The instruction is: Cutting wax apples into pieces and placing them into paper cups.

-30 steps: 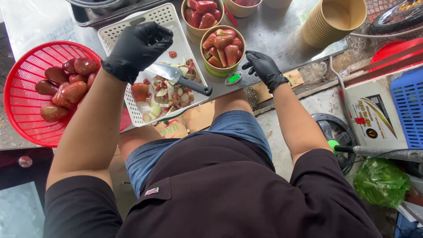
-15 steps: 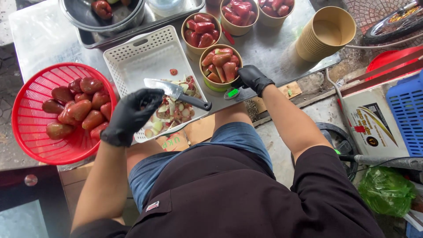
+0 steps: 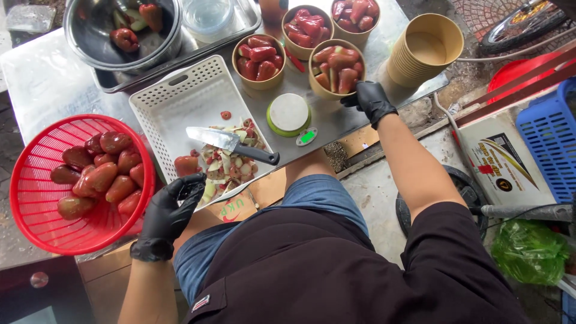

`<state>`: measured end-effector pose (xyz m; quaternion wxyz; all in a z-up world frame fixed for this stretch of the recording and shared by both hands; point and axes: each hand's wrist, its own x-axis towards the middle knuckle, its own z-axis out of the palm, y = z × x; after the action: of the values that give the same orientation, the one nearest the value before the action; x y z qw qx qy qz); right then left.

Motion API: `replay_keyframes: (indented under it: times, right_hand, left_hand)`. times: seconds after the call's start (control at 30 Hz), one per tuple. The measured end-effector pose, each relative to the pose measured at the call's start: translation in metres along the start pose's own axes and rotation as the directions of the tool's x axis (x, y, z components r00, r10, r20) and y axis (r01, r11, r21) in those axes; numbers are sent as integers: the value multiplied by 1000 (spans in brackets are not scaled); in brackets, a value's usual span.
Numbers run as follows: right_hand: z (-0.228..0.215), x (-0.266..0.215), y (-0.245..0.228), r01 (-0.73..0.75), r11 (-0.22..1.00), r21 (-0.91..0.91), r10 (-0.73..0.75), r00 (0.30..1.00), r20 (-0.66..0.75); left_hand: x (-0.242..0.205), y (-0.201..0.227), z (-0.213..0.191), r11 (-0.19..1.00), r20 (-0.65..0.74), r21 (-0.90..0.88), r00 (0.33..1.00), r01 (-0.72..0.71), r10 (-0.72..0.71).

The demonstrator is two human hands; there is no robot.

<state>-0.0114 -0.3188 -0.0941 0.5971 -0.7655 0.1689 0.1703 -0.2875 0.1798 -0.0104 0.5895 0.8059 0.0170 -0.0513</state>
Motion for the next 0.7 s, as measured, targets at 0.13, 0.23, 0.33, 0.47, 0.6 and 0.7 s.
replay_keyframes:
  times: [0.13, 0.23, 0.33, 0.47, 0.6, 0.7]
  right_hand:
    - [-28, 21, 15, -22, 1000, 8, 24, 975, -220]
    - [-34, 39, 31, -24, 997, 67, 43, 955, -294]
    - [-35, 50, 36, -22, 992, 128, 60, 952, -300]
    - [-33, 36, 23, -36, 999, 32, 44, 957, -286]
    - [-48, 34, 1, -31, 999, -7, 30, 992, -119]
    - [-59, 24, -51, -27, 998, -53, 27, 1000, 4]
  left_hand:
    - [-3, -8, 4, 999, -23, 14, 999, 34, -33]
    - [-4, -12, 9, 1000, -25, 9, 1000, 7, -7]
    - [-1, -13, 13, 1000, -30, -4, 999, 10, -10]
    - [-3, -12, 14, 1000, -29, -5, 999, 28, -29]
    - [-17, -2, 4, 996, -39, 80, 999, 41, -38]
    - [-39, -14, -8, 973, -109, 190, 988, 129, -109]
